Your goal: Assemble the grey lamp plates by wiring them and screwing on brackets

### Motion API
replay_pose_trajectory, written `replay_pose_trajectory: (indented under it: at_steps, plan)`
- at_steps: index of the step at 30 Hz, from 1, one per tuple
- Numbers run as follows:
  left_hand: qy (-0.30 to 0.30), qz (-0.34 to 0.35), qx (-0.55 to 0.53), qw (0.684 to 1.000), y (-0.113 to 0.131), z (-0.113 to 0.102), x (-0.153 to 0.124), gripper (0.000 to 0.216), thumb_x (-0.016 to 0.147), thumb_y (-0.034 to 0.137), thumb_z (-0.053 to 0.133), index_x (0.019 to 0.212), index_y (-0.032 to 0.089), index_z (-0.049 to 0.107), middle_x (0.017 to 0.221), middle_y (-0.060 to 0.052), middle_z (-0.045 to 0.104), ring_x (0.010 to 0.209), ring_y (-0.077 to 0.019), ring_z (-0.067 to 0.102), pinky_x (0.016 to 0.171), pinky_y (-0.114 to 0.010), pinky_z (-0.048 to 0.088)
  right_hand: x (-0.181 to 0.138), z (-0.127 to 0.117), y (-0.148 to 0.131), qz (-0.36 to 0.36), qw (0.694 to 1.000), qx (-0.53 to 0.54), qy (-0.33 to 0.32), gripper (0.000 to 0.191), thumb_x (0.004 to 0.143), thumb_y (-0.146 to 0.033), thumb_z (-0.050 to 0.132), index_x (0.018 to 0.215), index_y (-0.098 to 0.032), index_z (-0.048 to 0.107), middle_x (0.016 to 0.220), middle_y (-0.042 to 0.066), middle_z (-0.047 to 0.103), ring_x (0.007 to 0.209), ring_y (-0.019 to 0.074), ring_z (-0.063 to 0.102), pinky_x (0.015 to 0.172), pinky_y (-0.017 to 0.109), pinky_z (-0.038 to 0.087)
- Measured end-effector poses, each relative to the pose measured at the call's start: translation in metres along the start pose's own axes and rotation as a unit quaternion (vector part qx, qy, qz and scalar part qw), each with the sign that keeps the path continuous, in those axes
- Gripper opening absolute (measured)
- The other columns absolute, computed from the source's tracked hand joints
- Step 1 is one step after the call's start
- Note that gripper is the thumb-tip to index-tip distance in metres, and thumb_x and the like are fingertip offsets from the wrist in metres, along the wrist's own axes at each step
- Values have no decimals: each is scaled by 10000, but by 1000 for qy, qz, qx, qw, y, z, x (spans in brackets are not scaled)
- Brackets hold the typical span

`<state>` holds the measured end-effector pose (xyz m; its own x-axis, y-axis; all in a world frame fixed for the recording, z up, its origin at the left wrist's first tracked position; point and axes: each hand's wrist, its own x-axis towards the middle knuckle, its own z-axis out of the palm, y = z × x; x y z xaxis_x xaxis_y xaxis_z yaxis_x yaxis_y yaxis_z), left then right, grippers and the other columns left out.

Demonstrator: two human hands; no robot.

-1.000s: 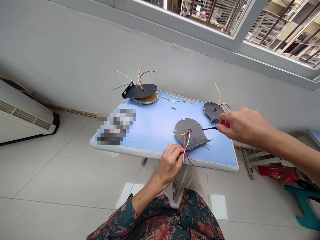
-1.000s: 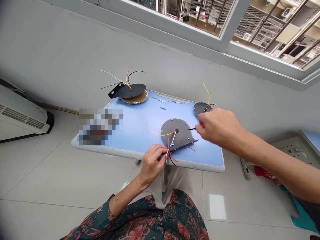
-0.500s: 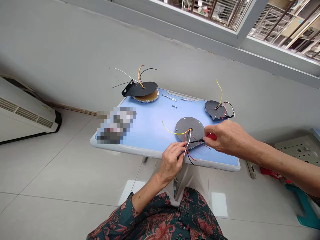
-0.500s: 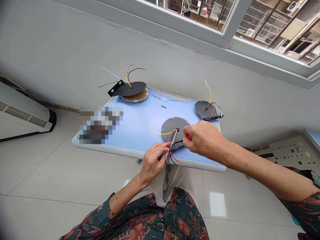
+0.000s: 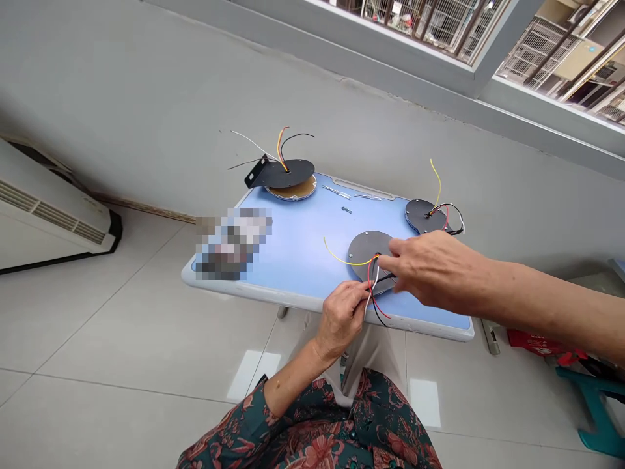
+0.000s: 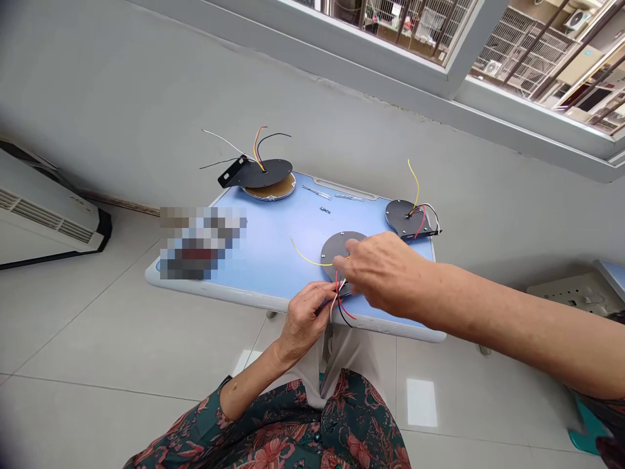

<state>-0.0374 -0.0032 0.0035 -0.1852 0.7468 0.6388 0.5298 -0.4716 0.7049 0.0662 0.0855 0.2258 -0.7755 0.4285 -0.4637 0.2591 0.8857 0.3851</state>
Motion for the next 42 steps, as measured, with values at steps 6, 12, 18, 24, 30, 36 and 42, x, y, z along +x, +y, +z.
replay_pose_trajectory:
  at_steps: [6, 12, 18, 24, 30, 36, 42]
  plan:
    - [18, 16, -3, 1000, 0, 1, 0, 171, 955, 66, 550, 935, 207, 646, 1065, -74, 783, 955, -202, 718, 822, -362, 614, 3, 5, 10, -96, 993, -65, 19, 249, 755, 31, 551, 897, -162, 620, 779, 16, 570, 497, 97, 260, 505, 299, 164]
    - [59, 15, 20, 998, -5, 4, -2, 169, 980, 79, 521, 916, 198, 623, 950, -64, 767, 867, -168, 718, 788, -301, 594, 19, -6, 7, -93, 994, -59, -27, 157, 777, -14, 581, 728, -156, 630, 628, 10, 561, 483, 93, 266, 524, 302, 167]
    - [37, -11, 14, 999, 3, 10, -3, 191, 992, 67, 464, 910, 198, 577, 881, -48, 701, 809, -146, 668, 730, -251, 547, 17, -11, 0, -158, 984, -79, -14, 289, 793, 34, 584, 611, -188, 550, 522, -32, 439, 491, 104, 274, 543, 330, 223]
    - [52, -24, -5, 998, 3, 14, -2, 191, 995, 65, 450, 904, 200, 550, 844, -29, 665, 793, -140, 642, 725, -240, 524, 20, -18, -6, -115, 991, -7, -64, 408, 716, 120, 612, 494, -186, 459, 477, -38, 389, 528, 104, 354, 589, 330, 253]
    - [60, -25, -10, 998, -2, 17, -4, 191, 990, 61, 445, 927, 203, 555, 840, -28, 672, 785, -145, 655, 728, -250, 534, 29, -19, -6, 34, 992, 51, -107, 201, 751, -28, 623, 601, -162, 623, 592, 31, 554, 592, 144, 506, 547, 293, 278]
    - [61, -22, 12, 998, -2, 21, -6, 205, 979, 54, 431, 924, 206, 557, 850, -35, 673, 788, -150, 653, 720, -257, 529, 47, -30, -3, 315, 871, 324, -193, 202, 762, -80, 635, 581, -158, 596, 499, 7, 483, 459, 99, 405, 460, 256, 266]
    - [61, -17, -3, 998, -2, 24, -9, 204, 976, 46, 428, 924, 203, 548, 835, -36, 658, 769, -156, 634, 702, -255, 515, 53, -35, -4, 406, 739, 487, -228, 315, 862, -78, 543, 556, -153, 530, 515, 14, 487, 421, 34, 246, 410, 212, 167]
